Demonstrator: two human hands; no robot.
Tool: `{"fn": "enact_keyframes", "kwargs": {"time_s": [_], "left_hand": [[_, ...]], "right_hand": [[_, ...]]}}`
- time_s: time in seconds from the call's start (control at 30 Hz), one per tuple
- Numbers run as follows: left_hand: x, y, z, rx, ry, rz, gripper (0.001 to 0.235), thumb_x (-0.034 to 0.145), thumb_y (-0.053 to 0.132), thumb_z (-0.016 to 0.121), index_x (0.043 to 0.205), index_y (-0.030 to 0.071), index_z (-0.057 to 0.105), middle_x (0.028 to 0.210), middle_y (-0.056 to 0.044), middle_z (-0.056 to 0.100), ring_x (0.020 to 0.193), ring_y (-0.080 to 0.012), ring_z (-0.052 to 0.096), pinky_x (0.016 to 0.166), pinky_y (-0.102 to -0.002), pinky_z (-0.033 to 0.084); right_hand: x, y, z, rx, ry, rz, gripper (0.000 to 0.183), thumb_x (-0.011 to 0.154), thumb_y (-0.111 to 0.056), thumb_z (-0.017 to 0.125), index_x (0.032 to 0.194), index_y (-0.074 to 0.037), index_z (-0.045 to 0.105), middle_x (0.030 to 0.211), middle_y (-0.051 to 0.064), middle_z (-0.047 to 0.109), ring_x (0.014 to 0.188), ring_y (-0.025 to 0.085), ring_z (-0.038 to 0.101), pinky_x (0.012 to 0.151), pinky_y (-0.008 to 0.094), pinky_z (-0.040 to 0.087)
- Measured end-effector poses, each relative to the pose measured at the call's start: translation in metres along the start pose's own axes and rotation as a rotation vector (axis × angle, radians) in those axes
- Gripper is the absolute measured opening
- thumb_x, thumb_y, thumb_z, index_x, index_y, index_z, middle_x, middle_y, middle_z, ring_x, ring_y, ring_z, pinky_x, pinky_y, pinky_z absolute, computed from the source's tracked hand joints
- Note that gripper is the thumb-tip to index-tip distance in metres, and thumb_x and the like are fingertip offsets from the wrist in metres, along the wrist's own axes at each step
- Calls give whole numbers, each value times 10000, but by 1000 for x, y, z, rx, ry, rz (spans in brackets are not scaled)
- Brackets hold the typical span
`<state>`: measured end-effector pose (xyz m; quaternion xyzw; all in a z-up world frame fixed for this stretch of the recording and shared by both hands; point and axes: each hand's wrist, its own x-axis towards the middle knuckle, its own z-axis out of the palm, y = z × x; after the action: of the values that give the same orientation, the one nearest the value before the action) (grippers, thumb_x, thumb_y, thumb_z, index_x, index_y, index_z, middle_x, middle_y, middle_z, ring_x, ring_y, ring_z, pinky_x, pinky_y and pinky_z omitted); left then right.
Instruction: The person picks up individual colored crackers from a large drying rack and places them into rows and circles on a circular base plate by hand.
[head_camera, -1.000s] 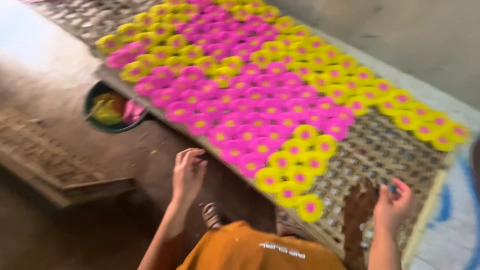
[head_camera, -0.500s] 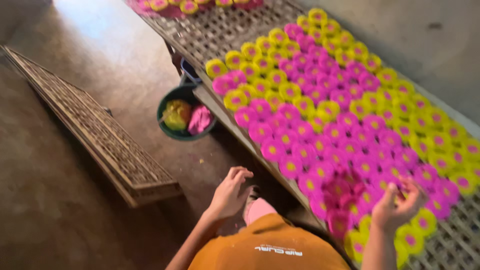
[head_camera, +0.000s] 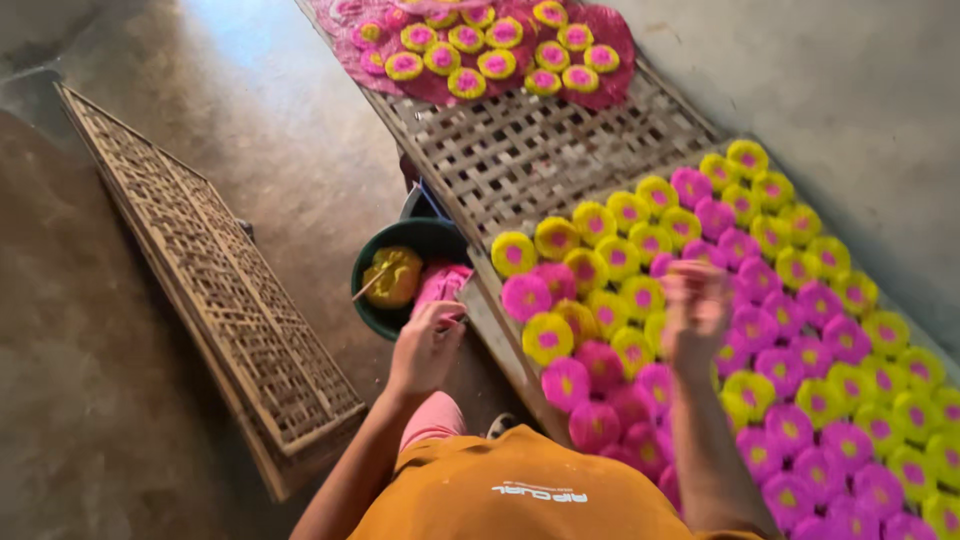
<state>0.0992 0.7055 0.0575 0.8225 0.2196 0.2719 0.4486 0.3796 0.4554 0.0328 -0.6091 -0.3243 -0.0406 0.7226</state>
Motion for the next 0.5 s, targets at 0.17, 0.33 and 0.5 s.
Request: {"fn": "enact_keyframes", "kwargs": {"time_s": [0.17, 0.33, 0.5], "left_hand": [[146, -90, -9, 11, 138, 153, 137, 936, 64, 675, 1072, 69, 684, 1027, -102, 690, 904, -276, 696, 796, -350, 557], [350, -190, 6, 531, 171, 293, 206, 932, 191, 656, 1128, 188, 720, 1155, -43, 661, 1141, -290, 609, 983, -409, 509], [459, -264, -1, 670, 89, 283, 339, 827, 208, 685, 1162, 166, 710, 1172, -20, 661, 1079, -268, 604, 846, -441, 482]], "right_hand": [[27, -9, 153, 32, -420, 91, 170, 988, -85, 592, 1149, -60, 640, 1190, 47, 612, 989, 103, 589, 851, 251, 506], [99, 69, 222, -34, -491, 429, 196, 972, -99, 603, 1156, -66, 663, 930, 19, 654, 872, 98, 620, 816, 255, 525], [206, 234, 246, -226, -375, 707, 199, 977, -143, 645, 1133, -34, 703, 945, 30, 696, 837, 124, 641, 744, 293, 540]]}}
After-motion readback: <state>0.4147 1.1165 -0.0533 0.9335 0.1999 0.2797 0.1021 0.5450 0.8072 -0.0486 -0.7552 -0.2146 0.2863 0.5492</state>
